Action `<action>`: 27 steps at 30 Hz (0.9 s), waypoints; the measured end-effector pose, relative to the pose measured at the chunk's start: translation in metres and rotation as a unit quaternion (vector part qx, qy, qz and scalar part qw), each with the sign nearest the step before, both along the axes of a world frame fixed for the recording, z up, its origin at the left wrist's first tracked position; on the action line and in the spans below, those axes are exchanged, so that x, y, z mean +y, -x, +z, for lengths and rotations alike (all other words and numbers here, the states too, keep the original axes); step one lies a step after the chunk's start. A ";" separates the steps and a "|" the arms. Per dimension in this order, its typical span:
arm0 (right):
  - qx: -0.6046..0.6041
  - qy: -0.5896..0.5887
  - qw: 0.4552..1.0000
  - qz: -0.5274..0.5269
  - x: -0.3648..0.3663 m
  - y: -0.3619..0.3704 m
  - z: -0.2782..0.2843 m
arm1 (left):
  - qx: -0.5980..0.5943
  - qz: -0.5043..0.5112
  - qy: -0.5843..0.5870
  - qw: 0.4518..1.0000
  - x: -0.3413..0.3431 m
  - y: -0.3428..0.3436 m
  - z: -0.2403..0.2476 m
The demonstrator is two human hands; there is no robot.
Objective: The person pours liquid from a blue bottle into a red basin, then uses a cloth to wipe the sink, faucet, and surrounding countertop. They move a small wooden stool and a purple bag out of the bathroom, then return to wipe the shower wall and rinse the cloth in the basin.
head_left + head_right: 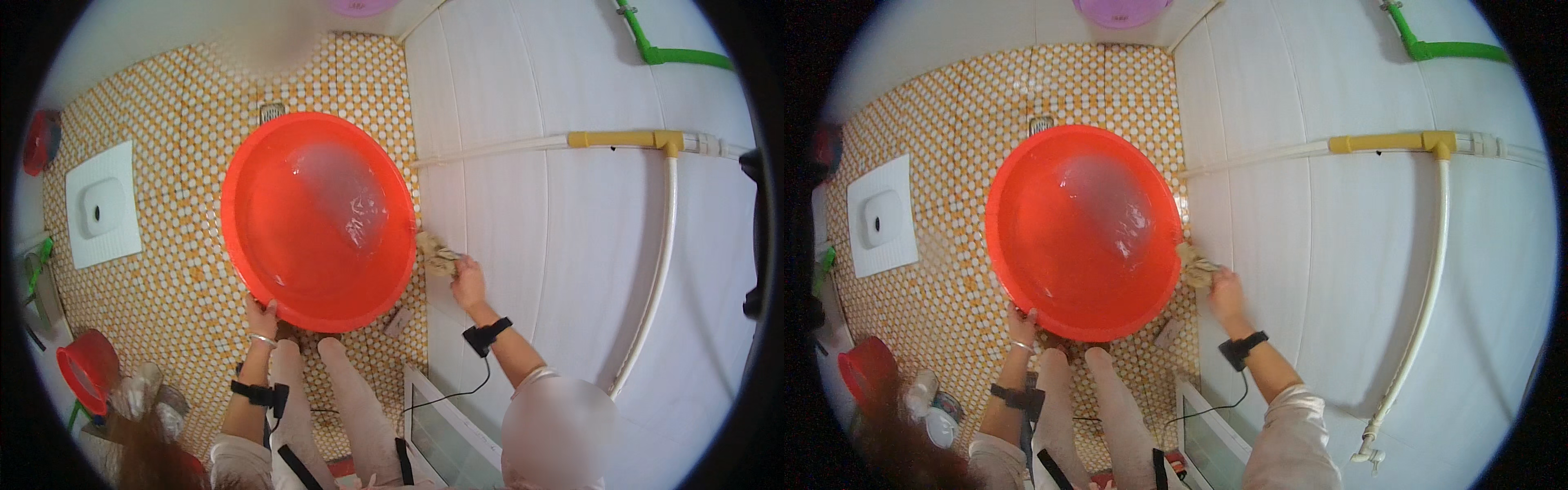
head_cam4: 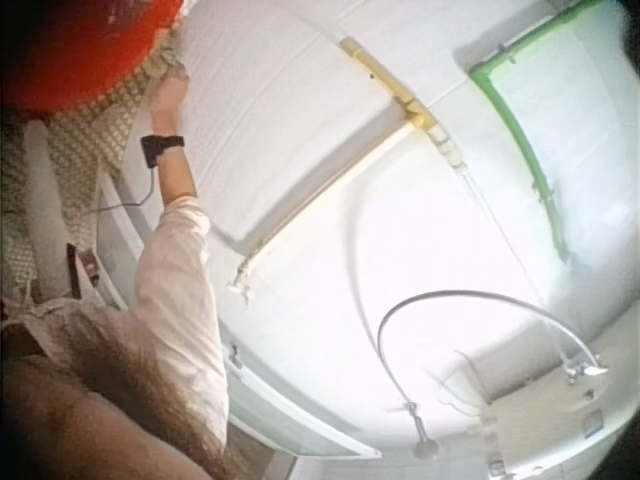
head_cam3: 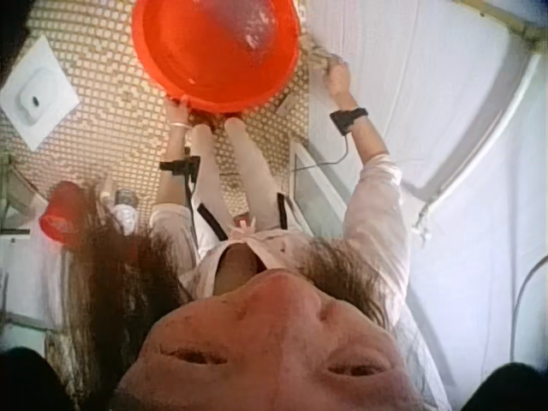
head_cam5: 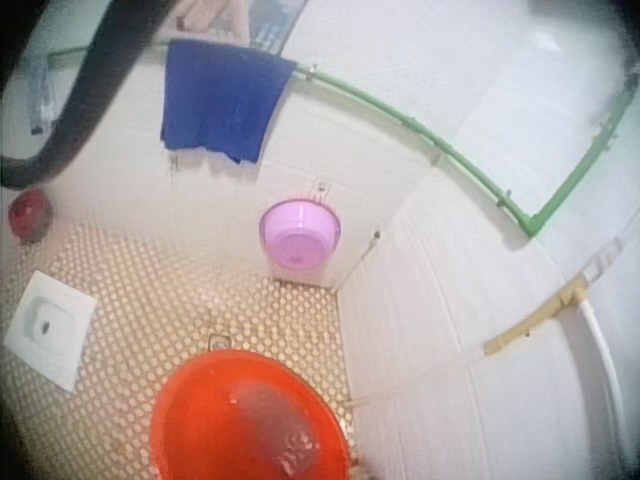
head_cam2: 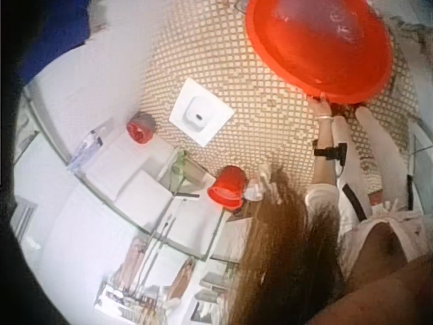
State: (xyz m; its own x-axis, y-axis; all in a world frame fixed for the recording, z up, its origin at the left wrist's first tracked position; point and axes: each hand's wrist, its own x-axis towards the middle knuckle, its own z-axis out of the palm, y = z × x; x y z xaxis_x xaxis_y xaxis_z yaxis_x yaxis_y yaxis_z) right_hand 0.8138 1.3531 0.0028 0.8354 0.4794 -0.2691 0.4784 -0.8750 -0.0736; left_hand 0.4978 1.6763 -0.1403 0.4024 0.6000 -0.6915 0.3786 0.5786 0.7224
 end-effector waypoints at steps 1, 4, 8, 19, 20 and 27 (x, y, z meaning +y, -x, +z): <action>-0.001 -0.060 0.998 0.001 0.014 0.007 -0.002 | 0.023 0.005 0.006 1.000 0.006 -0.011 0.001; 0.117 -0.196 0.970 -0.089 0.048 0.017 -0.023 | 0.042 0.028 0.034 0.998 0.020 -0.041 0.001; 0.302 -0.214 0.870 -0.326 0.071 0.030 -0.084 | 0.020 0.068 0.024 0.997 0.039 -0.076 -0.013; 0.436 -0.375 0.613 -0.542 0.142 -0.020 -0.125 | 0.017 0.064 0.052 0.996 0.121 -0.199 0.037; 0.422 -0.335 0.655 -0.530 0.154 -0.029 -0.125 | 0.019 0.038 0.040 0.998 0.134 -0.209 0.040; 0.492 -0.035 0.837 -0.237 0.234 -0.129 -0.142 | 0.010 -0.024 -0.075 0.997 0.213 -0.250 0.030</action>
